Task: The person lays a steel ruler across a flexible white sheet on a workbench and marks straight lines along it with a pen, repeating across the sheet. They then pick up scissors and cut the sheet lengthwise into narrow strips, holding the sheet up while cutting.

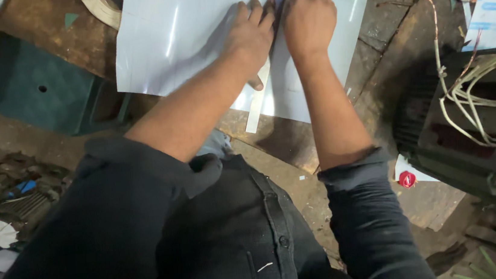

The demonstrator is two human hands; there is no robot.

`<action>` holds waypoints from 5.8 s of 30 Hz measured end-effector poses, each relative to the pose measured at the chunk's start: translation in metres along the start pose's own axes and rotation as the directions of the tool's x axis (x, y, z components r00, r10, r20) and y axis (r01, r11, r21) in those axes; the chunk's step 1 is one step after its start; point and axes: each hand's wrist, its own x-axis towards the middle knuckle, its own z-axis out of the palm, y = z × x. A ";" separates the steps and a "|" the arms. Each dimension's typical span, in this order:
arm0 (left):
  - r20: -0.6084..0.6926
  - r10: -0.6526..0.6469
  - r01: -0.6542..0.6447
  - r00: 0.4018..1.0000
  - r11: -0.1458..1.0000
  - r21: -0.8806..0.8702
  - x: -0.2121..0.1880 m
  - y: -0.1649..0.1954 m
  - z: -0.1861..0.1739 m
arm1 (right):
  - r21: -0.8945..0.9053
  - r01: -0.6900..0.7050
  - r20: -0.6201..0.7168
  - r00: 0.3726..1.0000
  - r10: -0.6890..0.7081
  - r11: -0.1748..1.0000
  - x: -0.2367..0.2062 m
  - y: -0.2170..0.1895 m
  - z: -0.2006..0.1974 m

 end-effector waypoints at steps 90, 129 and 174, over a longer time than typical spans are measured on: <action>-0.783 -0.096 -0.407 0.614 0.811 -0.419 0.005 -0.022 0.048 | 0.706 -0.631 0.456 0.752 0.476 0.321 -0.202 -0.031 -0.041; -0.740 -0.143 -0.300 0.657 0.851 -0.430 0.018 -0.021 0.033 | 0.336 -0.409 0.169 0.912 0.373 0.849 -0.068 0.020 0.013; -0.565 0.059 -0.261 0.823 0.923 -0.284 -0.014 0.002 0.019 | 0.505 -0.194 0.176 0.977 0.119 0.841 -0.226 -0.029 -0.059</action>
